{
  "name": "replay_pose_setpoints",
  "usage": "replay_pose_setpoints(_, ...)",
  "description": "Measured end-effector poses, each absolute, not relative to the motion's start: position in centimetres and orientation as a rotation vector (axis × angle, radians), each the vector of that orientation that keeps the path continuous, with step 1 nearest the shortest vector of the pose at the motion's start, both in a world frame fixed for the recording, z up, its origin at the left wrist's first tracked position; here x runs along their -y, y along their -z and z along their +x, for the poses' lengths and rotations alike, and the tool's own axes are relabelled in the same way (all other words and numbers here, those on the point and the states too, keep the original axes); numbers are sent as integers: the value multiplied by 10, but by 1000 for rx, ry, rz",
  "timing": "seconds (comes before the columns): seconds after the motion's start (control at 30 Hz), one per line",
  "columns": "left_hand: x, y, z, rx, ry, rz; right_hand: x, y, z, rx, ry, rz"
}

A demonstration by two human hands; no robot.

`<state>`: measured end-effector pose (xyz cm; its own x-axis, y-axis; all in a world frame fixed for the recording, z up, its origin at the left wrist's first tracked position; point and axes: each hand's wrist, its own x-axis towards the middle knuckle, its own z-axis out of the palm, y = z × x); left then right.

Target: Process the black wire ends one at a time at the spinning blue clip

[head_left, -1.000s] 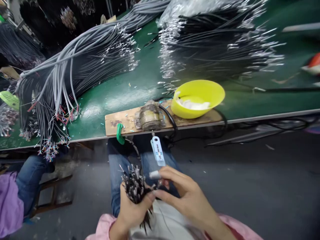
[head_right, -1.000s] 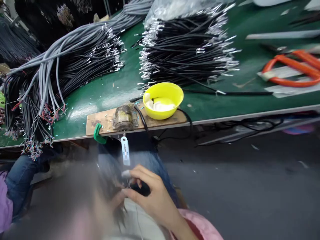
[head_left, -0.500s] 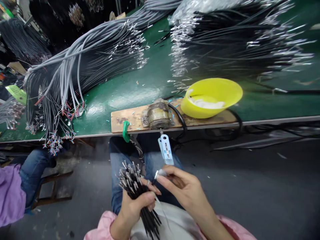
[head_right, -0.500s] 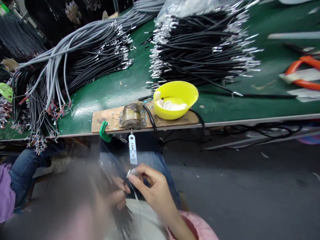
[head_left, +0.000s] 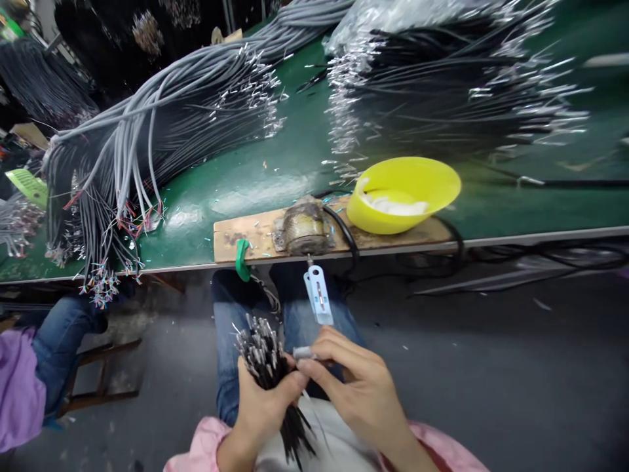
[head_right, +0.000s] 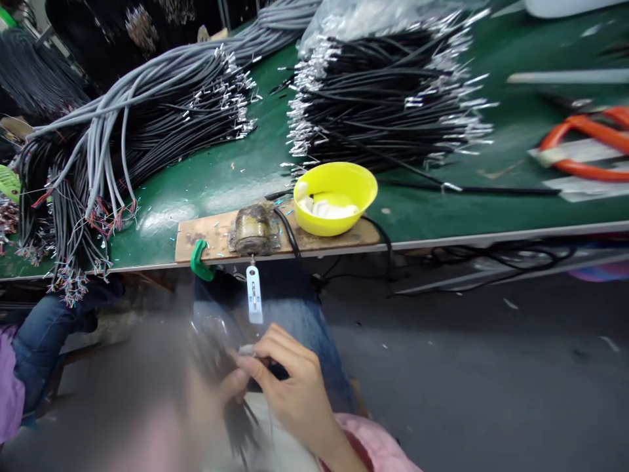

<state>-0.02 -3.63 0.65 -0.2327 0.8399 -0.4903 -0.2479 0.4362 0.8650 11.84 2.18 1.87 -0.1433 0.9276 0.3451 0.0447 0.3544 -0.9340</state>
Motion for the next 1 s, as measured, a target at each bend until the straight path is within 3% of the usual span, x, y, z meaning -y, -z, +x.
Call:
replay_pose_setpoints(0.3,31,-8,6,-1451,-1128,572,-19,-19,110,1428,-866,-897)
replay_pose_setpoints(0.5,28,-7,7,-1397,-1132,560,-24,-18,111,1334,-1218,-880)
replay_pose_setpoints(0.67,27,-5,8,-1337,-1103,547,-18,-6,108,922,-1828,-760)
replay_pose_setpoints(0.73,27,-4,7,-1311,-1092,544,-15,-2,106,831,-1930,-729)
replay_pose_setpoints(1.0,26,0,6,-1351,-1113,510,-23,-6,109,1087,-1473,-938)
